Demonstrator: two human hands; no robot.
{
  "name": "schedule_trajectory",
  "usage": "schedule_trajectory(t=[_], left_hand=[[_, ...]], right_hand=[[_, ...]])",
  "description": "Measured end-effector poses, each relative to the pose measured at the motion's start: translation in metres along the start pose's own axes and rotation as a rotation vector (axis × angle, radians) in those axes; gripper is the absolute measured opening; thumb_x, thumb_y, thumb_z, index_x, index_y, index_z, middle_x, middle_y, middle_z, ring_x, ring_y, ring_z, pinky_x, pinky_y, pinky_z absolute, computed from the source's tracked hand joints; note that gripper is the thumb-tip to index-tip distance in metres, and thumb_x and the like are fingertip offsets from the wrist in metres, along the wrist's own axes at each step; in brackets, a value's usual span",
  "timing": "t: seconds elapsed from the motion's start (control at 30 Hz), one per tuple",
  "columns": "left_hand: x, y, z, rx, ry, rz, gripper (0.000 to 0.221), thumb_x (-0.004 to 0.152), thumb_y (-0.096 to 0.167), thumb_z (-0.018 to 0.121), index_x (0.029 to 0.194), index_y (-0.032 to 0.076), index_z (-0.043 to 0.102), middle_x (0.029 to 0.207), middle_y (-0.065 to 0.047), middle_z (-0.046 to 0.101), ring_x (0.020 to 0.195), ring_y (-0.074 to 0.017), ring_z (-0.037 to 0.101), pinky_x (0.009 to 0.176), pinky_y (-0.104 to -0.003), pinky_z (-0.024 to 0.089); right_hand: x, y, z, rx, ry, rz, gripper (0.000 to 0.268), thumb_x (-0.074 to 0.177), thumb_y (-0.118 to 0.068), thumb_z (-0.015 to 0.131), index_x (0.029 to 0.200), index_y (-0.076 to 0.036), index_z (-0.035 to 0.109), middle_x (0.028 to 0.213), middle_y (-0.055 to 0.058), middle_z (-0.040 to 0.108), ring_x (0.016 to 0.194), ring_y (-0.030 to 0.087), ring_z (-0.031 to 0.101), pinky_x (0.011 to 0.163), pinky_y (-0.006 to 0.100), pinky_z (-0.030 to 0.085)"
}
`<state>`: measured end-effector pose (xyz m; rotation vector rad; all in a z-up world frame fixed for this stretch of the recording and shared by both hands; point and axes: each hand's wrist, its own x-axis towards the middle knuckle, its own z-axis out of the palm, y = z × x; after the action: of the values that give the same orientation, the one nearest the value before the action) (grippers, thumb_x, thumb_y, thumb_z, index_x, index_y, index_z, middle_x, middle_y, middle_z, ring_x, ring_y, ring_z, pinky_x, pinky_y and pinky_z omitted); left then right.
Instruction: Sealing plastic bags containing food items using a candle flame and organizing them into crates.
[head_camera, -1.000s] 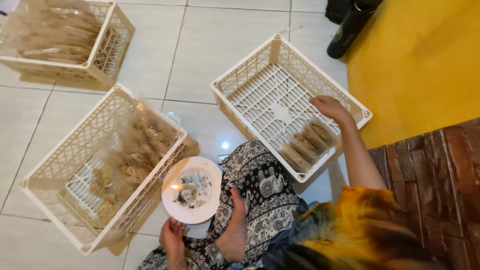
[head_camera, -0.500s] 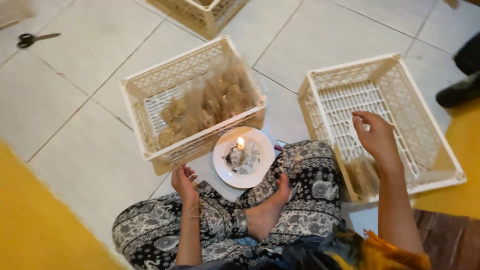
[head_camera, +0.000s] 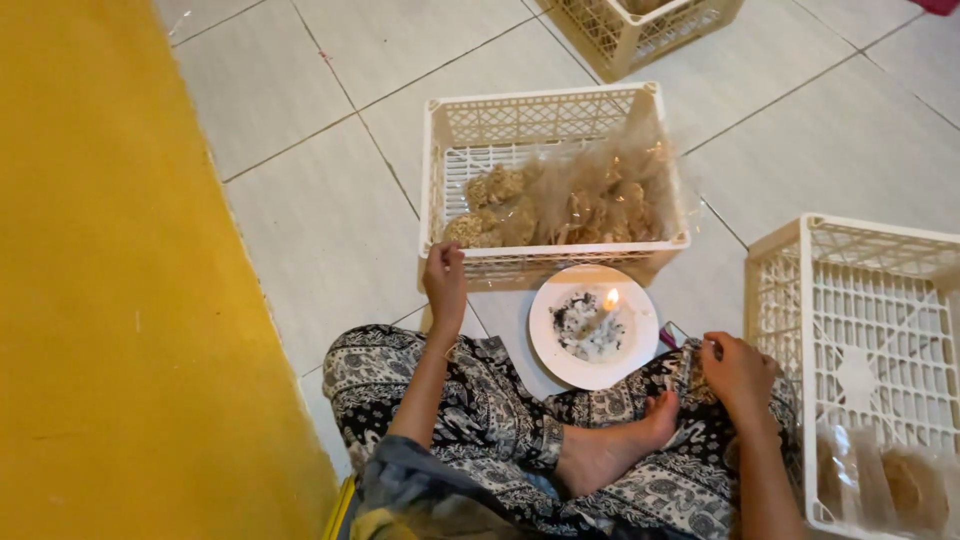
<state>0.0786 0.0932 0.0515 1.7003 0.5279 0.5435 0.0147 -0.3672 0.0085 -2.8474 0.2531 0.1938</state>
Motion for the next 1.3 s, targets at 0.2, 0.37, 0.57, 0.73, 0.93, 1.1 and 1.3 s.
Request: schedule_trajectory(t=[0.2, 0.37, 0.57, 0.73, 0.93, 1.1, 1.3], left_hand=[[0.022, 0.025, 0.022, 0.323, -0.270, 0.231, 0.021, 0.107, 0.020, 0.049, 0.113, 0.005, 0.063, 0.114, -0.012, 0.053, 0.112, -0.0322, 0.060, 0.095, -0.042, 0.051], [0.043, 0.001, 0.057, 0.476, -0.361, 0.247, 0.033, 0.089, 0.014, 0.067, 0.121, 0.007, 0.060, 0.119, -0.012, 0.052, 0.117, -0.0349, 0.061, 0.095, -0.047, 0.054], [0.057, -0.007, 0.083, 0.632, -0.380, 0.228, 0.040, 0.081, 0.003, 0.062, 0.121, 0.009, 0.061, 0.127, -0.010, 0.055, 0.099, -0.0322, 0.064, 0.081, -0.043, 0.055], [0.067, -0.020, 0.093, 0.705, -0.415, 0.223, 0.031, 0.081, -0.001, 0.061, 0.111, 0.005, 0.067, 0.117, -0.015, 0.053, 0.093, -0.0350, 0.062, 0.080, -0.044, 0.055], [0.060, -0.015, 0.087, 0.689, -0.393, 0.206, 0.010, 0.081, 0.009, 0.063, 0.081, 0.006, 0.073, 0.084, -0.011, 0.071, 0.074, -0.0319, 0.066, 0.065, -0.042, 0.054], [0.053, -0.024, 0.082, 0.711, -0.202, 0.390, 0.012, 0.088, 0.013, 0.061, 0.086, 0.008, 0.072, 0.089, -0.009, 0.067, 0.078, -0.0287, 0.061, 0.072, -0.042, 0.051], [0.038, 0.017, 0.042, 0.322, -0.136, 0.287, 0.018, 0.095, 0.012, 0.056, 0.103, 0.007, 0.071, 0.096, -0.005, 0.066, 0.083, -0.0218, 0.061, 0.074, -0.033, 0.051]], right_hand=[[0.007, -0.016, 0.002, -0.230, -0.050, -0.008, 0.041, 0.109, -0.049, 0.042, 0.126, -0.030, 0.075, 0.107, 0.002, 0.082, 0.112, 0.027, 0.073, 0.113, 0.048, 0.039], [0.010, -0.011, 0.010, -0.298, -0.059, 0.013, 0.042, 0.107, -0.054, 0.040, 0.125, -0.035, 0.073, 0.111, -0.001, 0.082, 0.117, 0.025, 0.071, 0.113, 0.047, 0.040], [-0.007, -0.050, -0.021, -0.251, -0.017, 0.089, 0.038, 0.100, -0.044, 0.047, 0.120, -0.028, 0.076, 0.100, -0.001, 0.082, 0.100, 0.021, 0.072, 0.107, 0.037, 0.038], [-0.008, -0.053, -0.023, -0.279, -0.038, 0.090, 0.040, 0.100, -0.045, 0.045, 0.121, -0.028, 0.075, 0.102, -0.002, 0.082, 0.104, 0.019, 0.070, 0.109, 0.038, 0.038], [-0.006, -0.049, -0.019, -0.277, -0.024, 0.086, 0.038, 0.101, -0.045, 0.046, 0.120, -0.030, 0.075, 0.095, -0.003, 0.083, 0.096, 0.018, 0.072, 0.106, 0.037, 0.039], [-0.007, -0.048, -0.018, -0.290, -0.066, 0.117, 0.040, 0.102, -0.045, 0.043, 0.122, -0.030, 0.075, 0.098, -0.004, 0.083, 0.100, 0.018, 0.070, 0.106, 0.037, 0.037], [-0.012, -0.048, -0.020, -0.152, 0.042, 0.067, 0.037, 0.101, -0.042, 0.049, 0.119, -0.026, 0.077, 0.091, 0.002, 0.082, 0.089, 0.023, 0.072, 0.107, 0.038, 0.039]])
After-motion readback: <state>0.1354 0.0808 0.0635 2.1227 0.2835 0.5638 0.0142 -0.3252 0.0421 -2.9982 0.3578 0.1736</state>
